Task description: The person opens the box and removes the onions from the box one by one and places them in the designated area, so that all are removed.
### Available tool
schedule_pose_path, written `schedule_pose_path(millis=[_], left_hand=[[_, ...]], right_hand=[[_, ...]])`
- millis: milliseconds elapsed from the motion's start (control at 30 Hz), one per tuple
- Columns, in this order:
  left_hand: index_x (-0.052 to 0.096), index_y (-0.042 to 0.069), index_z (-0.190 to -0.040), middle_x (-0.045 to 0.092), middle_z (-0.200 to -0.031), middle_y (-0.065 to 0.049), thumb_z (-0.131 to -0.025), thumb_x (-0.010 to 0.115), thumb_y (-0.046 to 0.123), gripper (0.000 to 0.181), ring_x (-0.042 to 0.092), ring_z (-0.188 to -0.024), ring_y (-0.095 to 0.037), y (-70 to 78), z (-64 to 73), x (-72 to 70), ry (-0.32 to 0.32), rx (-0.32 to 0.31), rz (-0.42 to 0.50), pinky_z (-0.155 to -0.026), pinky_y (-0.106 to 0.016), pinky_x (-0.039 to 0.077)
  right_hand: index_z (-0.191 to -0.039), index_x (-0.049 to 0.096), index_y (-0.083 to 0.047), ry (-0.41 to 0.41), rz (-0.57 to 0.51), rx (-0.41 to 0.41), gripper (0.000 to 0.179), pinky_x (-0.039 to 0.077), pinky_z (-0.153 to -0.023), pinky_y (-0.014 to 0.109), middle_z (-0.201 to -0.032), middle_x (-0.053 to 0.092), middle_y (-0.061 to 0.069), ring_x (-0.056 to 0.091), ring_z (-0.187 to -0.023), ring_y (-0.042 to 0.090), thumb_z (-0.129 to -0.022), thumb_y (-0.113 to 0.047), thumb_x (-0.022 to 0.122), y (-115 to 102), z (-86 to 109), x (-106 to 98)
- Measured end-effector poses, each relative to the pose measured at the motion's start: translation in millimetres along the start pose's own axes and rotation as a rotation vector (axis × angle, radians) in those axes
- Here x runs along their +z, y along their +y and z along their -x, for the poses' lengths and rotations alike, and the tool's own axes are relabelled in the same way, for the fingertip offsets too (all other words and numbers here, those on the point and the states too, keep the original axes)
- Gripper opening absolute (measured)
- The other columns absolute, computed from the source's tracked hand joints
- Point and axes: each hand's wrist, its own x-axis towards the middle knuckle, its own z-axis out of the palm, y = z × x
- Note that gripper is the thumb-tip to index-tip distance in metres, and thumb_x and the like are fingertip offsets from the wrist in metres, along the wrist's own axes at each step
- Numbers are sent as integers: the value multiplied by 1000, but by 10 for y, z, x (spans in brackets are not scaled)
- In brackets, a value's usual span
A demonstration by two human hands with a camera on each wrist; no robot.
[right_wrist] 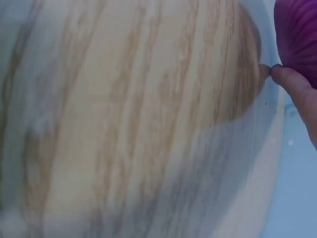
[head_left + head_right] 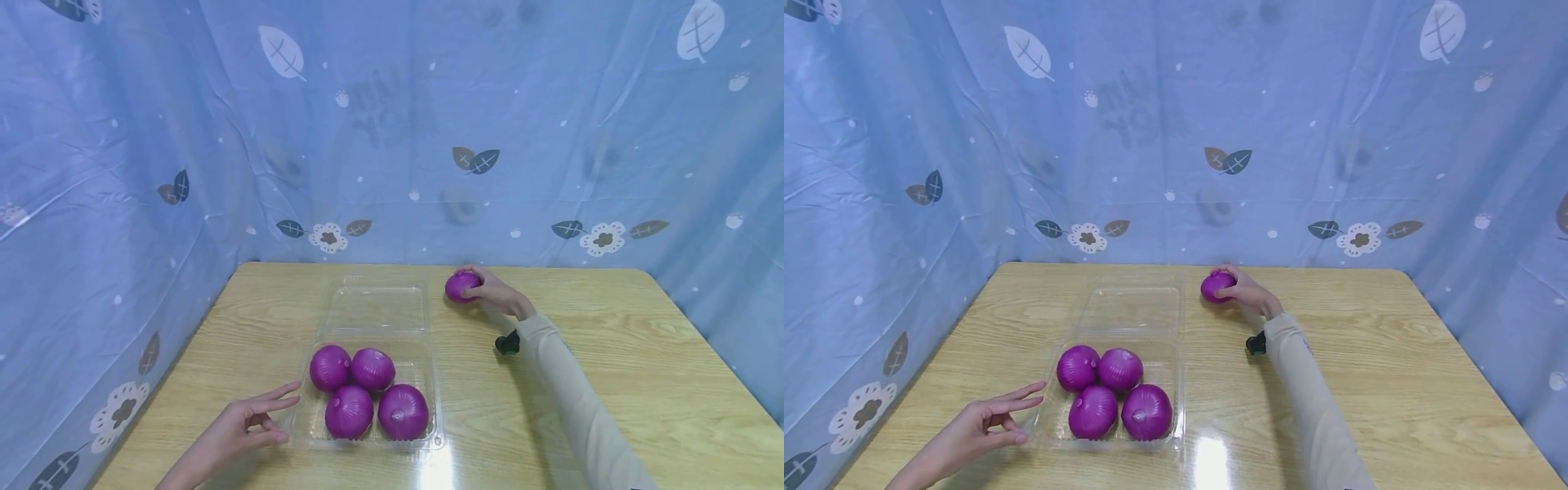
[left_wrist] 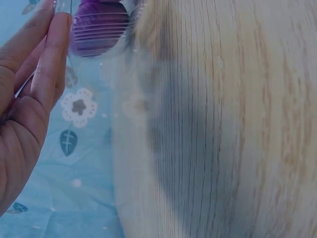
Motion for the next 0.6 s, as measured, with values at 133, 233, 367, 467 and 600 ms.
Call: schedule_pose_path(millis=[133,233,367,467,600], left_hand=[[57,-4,-129,42,-143,19,-86,70,11,47,65,-68,-10,0,-2,9,0,0,-11,-61,-23,50],[58,-5,-128,42,-143,19,-86,70,11,47,64,-66,-11,2,3,12,4,-5,-15,-61,-23,50],[57,-6,-128,42,-143,18,-85,70,12,48,64,-66,-13,8,11,9,8,-16,-18,-62,-23,50],[57,-6,-128,41,-143,19,-86,70,12,48,64,-66,-13,11,13,5,5,-26,-13,-61,-23,50],[58,-6,-127,41,-142,20,-85,70,12,47,64,-66,-14,13,12,3,7,-26,-14,-60,-23,49]], right_hand=[[-148,26,-1,6,112,14,73,45,-96,44,-151,13,26,31,-130,49,-85,7,62,4,11,-24],[-148,29,-4,1,186,11,77,47,-92,46,-153,12,24,32,-129,51,-82,5,67,-14,31,-29],[-147,33,-5,-7,256,-7,79,45,-94,51,-151,19,23,35,-127,49,-79,3,73,-34,45,-30],[-147,33,-3,-18,287,-34,82,36,-102,54,-150,23,24,33,-130,47,-77,3,74,-35,42,-36],[-147,31,0,-45,288,-53,85,29,-105,57,-148,26,27,31,-131,47,-74,7,74,-46,29,-31]])
